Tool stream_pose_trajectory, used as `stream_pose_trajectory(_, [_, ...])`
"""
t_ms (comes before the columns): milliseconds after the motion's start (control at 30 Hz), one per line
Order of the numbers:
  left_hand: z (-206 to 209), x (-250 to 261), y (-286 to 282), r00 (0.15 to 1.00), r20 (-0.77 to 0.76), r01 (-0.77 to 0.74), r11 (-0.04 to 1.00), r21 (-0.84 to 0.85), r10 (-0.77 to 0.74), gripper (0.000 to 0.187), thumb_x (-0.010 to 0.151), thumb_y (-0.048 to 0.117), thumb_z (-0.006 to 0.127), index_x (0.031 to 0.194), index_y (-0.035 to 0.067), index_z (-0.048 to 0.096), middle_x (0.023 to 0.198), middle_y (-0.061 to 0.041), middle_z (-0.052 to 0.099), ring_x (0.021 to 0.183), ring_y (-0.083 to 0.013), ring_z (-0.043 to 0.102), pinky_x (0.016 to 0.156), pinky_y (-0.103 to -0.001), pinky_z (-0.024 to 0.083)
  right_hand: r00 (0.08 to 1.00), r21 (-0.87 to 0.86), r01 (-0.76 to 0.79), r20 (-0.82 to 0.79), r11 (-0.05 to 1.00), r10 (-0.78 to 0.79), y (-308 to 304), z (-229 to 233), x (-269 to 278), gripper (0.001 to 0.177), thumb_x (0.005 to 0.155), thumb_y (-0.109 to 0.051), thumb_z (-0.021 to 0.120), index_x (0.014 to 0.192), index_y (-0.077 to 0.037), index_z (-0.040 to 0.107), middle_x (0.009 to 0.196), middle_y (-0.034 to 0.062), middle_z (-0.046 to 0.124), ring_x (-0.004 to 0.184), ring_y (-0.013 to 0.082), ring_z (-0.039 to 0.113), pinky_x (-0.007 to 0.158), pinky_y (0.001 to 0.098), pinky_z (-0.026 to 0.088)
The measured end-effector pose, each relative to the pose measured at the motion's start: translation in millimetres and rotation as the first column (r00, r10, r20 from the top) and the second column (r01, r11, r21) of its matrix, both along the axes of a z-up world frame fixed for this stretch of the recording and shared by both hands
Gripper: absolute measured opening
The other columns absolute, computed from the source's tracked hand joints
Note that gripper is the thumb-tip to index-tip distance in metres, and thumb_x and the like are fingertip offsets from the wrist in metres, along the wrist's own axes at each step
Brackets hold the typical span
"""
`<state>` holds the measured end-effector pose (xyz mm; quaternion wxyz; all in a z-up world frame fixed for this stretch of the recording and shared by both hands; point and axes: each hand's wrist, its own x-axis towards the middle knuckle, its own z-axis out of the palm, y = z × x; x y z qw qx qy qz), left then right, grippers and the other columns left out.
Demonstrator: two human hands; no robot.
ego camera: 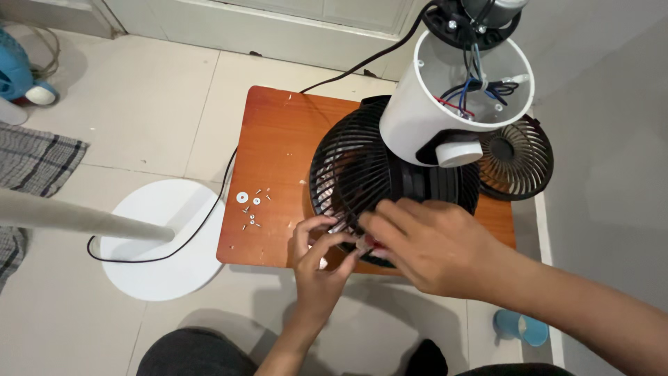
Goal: The person assembles a standing fan by attaching the front grill to the motor housing using a screwdriver. They insert and tighten multiple screws around the grill perimeter to secure it in place.
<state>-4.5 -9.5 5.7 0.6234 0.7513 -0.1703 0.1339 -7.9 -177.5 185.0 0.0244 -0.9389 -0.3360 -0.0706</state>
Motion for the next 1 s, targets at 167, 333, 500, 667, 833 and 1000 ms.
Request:
stream_pose_trajectory(167, [-2,3,9,0.992,0.02,0.127,0.992,-0.004,-0.127,0.038,0.071,0.008,0.09,0.105,0.012,0.071,0.13,-0.009,0.056,0.119,-0.0273,0.057,0.099,-0.039,0.047,0.991,-0.054,-0.123,0.036,0.991,0.125,-4,6,4,0.029,0.082,-0.023,0.067,0.107,-0.01,0.065,0.083,-0.0015,0.059,0.074,0.0152,0.063,0.057,0.0298,0.052])
stream_pose_trajectory(333, [-11,3,21,0.976,0.081,0.188,0.97,0.156,-0.202,0.073,0.067,0.014,0.091,0.128,0.011,0.052,0.138,-0.012,0.053,0.126,-0.0337,0.051,0.105,-0.046,0.037,0.988,-0.068,-0.151,0.028,0.986,0.153,-5,8,6,0.03,0.087,-0.03,0.069,0.106,-0.008,0.066,0.079,-0.001,0.059,0.071,0.0157,0.063,0.056,0.0305,0.051])
stream_pose_trajectory(500, [-19,2,17,0.974,0.14,0.156,0.974,0.167,-0.18,0.083,0.069,0.014,0.093,0.136,0.012,0.044,0.141,-0.013,0.052,0.126,-0.0337,0.05,0.106,-0.046,0.038,0.982,-0.056,-0.188,0.003,0.98,0.189,-5,4,6,0.037,0.075,-0.018,0.068,0.109,-0.003,0.067,0.085,0.001,0.063,0.066,0.0138,0.062,0.058,0.0295,0.051])
stream_pose_trajectory(667, [-26,-4,9,0.983,0.131,0.119,0.987,0.107,-0.133,0.08,0.072,0.011,0.092,0.136,0.012,0.044,0.143,-0.014,0.051,0.127,-0.0339,0.05,0.107,-0.045,0.038,0.982,-0.039,-0.19,0.008,0.981,0.19,-6,2,6,0.033,0.076,-0.017,0.068,0.106,-0.002,0.068,0.079,-0.0002,0.062,0.059,0.0112,0.061,0.052,0.0275,0.046])
stream_pose_trajectory(833, [-25,-4,9,0.985,0.117,0.119,0.988,0.096,-0.13,0.081,0.072,0.012,0.093,0.136,0.012,0.044,0.142,-0.014,0.051,0.127,-0.0332,0.05,0.107,-0.045,0.038,0.989,0.006,-0.149,0.018,0.989,0.149,-5,-1,6,0.026,0.083,-0.02,0.072,0.103,-0.004,0.068,0.074,-0.0024,0.06,0.056,0.0103,0.059,0.049,0.0266,0.044])
stream_pose_trajectory(1000, [-22,-6,9,0.985,0.125,0.109,0.989,0.1,-0.121,0.082,0.07,0.012,0.094,0.136,0.012,0.044,0.142,-0.014,0.052,0.126,-0.0344,0.05,0.106,-0.046,0.039,0.995,0.013,-0.096,0.017,0.995,0.096,-4,-4,2,0.027,0.086,-0.025,0.073,0.103,-0.004,0.069,0.072,-0.0008,0.06,0.055,0.0128,0.061,0.05,0.029,0.048])
